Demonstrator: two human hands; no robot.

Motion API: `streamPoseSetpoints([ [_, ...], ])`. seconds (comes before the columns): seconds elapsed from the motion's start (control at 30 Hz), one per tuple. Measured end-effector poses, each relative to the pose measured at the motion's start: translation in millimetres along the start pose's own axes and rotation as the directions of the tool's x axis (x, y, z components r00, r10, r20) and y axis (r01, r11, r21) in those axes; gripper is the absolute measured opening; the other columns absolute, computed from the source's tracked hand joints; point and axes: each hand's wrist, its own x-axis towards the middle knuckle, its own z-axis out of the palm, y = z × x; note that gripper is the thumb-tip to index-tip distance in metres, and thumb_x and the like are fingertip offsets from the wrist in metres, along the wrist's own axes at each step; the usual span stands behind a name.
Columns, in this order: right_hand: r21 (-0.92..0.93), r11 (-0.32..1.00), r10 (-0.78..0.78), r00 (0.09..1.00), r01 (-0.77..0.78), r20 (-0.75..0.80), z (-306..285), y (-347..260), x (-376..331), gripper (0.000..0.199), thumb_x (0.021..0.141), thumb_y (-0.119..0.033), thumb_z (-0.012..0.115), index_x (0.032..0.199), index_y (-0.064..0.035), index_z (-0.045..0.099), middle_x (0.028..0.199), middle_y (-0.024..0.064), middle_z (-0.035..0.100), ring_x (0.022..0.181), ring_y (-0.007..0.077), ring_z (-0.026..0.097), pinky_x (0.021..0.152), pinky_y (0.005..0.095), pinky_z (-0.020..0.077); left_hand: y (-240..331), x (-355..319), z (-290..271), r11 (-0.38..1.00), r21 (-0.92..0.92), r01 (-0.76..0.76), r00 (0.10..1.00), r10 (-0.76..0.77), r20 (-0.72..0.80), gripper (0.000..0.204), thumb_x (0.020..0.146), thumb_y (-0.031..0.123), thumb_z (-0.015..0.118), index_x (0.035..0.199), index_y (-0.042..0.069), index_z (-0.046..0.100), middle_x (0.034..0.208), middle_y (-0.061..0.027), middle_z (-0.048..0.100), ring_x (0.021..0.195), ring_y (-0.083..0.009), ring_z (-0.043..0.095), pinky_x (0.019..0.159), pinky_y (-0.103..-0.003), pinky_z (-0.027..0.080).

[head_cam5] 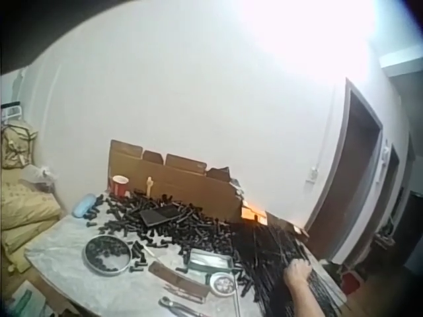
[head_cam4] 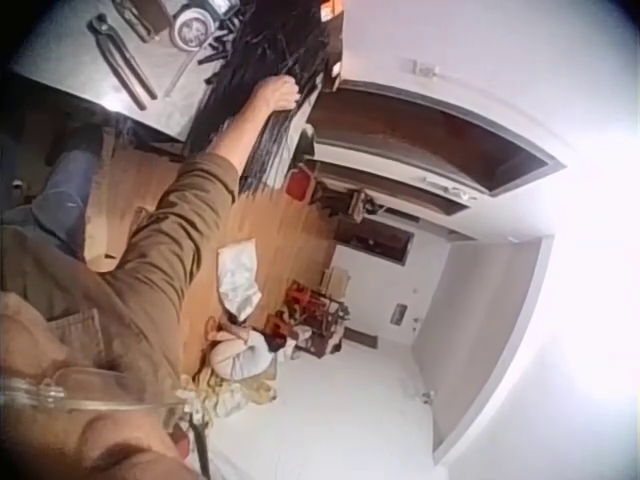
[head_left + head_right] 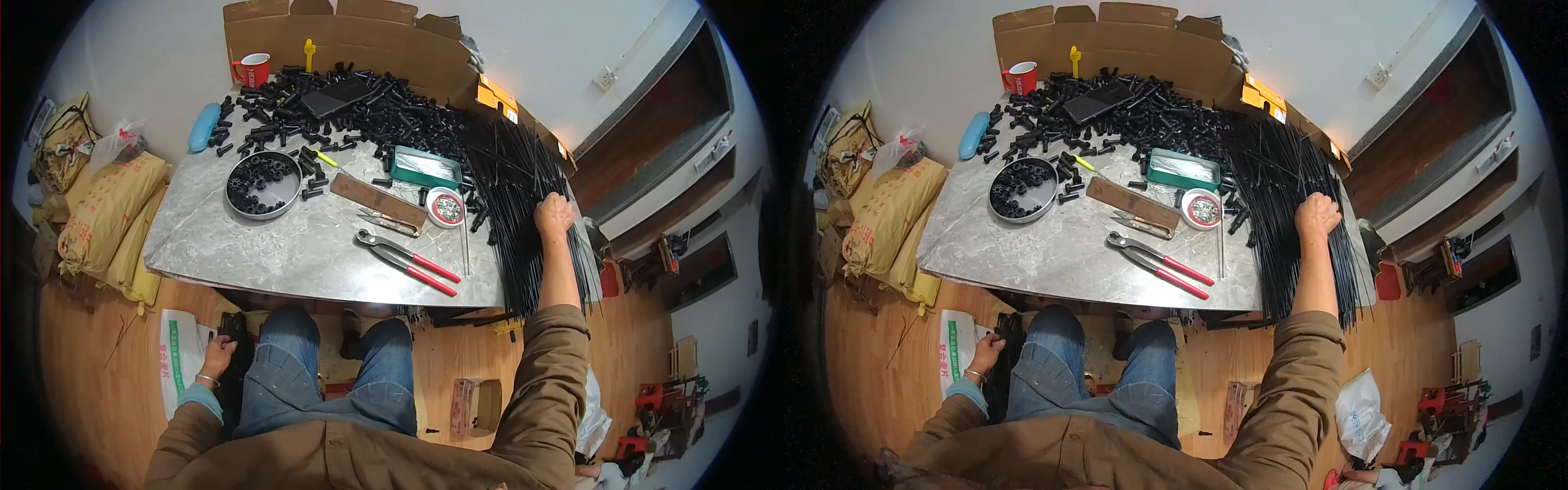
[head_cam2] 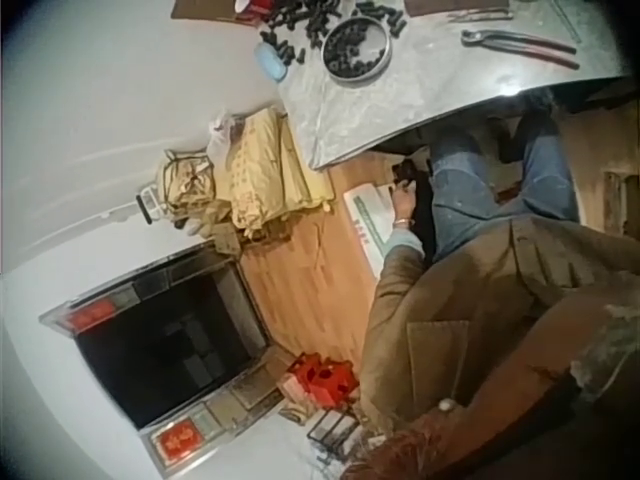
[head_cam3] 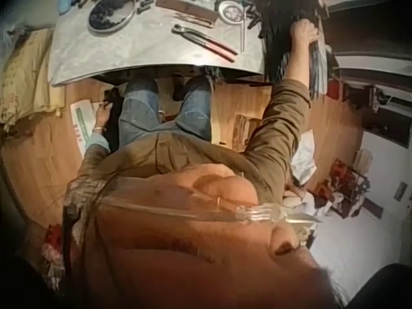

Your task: Organizing and assembling wire harnesses by grouping bundles of wires and attaching connectors.

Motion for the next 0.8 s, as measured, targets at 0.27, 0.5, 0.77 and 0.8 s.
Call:
streamPoseSetpoints([
  [0.27,0.18,0.979,0.047,0.96,-0.099,0.275,-4.2,6.7,-3.7,0.024,0.087,-0.024,0.055,0.093,-0.0016,0.062,0.104,0.0215,0.066,0.097,0.0383,0.064,0.083,0.0482,0.0501,-13.8,1.9,11.2,0.998,0.017,-0.053,0.998,0.053,0.026,0.038,0.083,0.026,0.067,0.108,-0.002,0.064,0.095,-0.0202,0.068,0.089,-0.0307,0.066,0.08,-0.036,0.051],
  [0.5,0.225,0.973,0.043,0.997,-0.056,0.062,-37.9,23.2,16.7,0.022,0.089,-0.013,0.045,0.096,-0.002,0.063,0.103,0.0202,0.066,0.095,0.0377,0.065,0.081,0.048,0.0515,-15.7,-2.3,4.1,0.999,-0.017,-0.028,0.999,0.028,0.029,0.037,0.083,0.027,0.067,0.107,-0.001,0.065,0.097,-0.0201,0.068,0.092,-0.0304,0.066,0.082,-0.036,0.051],
  [0.77,0.248,0.948,0.132,0.956,-0.199,0.263,-13.5,5.2,-16.6,0.036,0.081,-0.034,0.068,0.103,-0.0063,0.065,0.107,0.0183,0.065,0.102,0.0377,0.062,0.085,0.0477,0.0501,-17.4,-8.1,7.1,0.998,-0.057,-0.034,0.998,0.037,0.059,0.036,0.083,0.026,0.068,0.105,-0.002,0.065,0.099,-0.0195,0.068,0.093,-0.0304,0.066,0.083,-0.036,0.051],
  [0.8,0.252,0.948,0.128,0.956,-0.196,0.262,-8.8,7.7,-14.2,0.036,0.081,-0.034,0.068,0.103,-0.0063,0.065,0.107,0.0183,0.065,0.102,0.0377,0.062,0.085,0.0477,0.0501,-21.1,-7.8,6.0,0.999,-0.048,-0.025,0.997,0.029,0.072,0.035,0.084,0.025,0.068,0.105,-0.002,0.065,0.099,-0.0195,0.068,0.093,-0.03,0.066,0.083,-0.036,0.05],
])
